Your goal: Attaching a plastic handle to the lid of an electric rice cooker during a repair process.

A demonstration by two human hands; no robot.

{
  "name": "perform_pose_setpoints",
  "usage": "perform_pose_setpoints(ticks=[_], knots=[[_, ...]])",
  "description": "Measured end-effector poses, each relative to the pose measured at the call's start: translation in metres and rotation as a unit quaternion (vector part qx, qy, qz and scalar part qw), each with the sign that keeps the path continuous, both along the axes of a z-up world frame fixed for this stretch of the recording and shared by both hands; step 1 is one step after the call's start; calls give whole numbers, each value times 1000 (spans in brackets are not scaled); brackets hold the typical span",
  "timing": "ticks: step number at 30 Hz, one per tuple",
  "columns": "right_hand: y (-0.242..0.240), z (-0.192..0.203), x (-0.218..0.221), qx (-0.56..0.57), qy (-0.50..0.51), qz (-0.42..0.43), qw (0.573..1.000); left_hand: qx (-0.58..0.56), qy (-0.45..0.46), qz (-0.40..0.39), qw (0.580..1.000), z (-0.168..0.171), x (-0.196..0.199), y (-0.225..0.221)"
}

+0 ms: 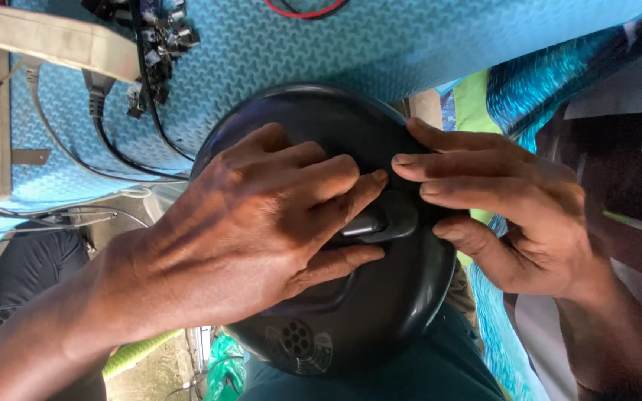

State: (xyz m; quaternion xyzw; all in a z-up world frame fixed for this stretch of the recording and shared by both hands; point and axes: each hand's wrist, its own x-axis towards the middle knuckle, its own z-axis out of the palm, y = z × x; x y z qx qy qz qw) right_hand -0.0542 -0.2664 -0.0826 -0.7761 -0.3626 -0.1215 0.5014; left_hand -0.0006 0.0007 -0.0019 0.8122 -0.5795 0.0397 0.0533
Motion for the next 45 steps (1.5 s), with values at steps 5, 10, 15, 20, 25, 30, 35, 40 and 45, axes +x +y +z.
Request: perform_pose_setpoints(ticks=[5,10,15,20,25,30,35,40,45], knots=[[3,-2,-2,2,-5,-2,1000,-2,13,9,1000,-1,-1,1],[9,7,-6,-22,-10,-11,1000,10,-24,12,1000,-2,-2,1],[16,23,-3,-62,-39,-16,997,-7,13,1,1000,1,3,7],[15,19,-4,-86,-53,-3,995,-6,-24,14,1000,-3,-2,10],[16,15,-3,-59,-72,-9,996,-119,95,-3,988,0,-1,17],[12,17,3,-90,-121,19,988,-194,256,-20,947,-5,3,19],[4,34,11,-129,-44,21,990,-168,224,10,960,-4,-4,14],[8,56,36,-205,2,36,978,-195,277,6,941,-3,-3,14],[21,64,46,-273,127,50,952,-237,303,43,922,-17,-15,22]])
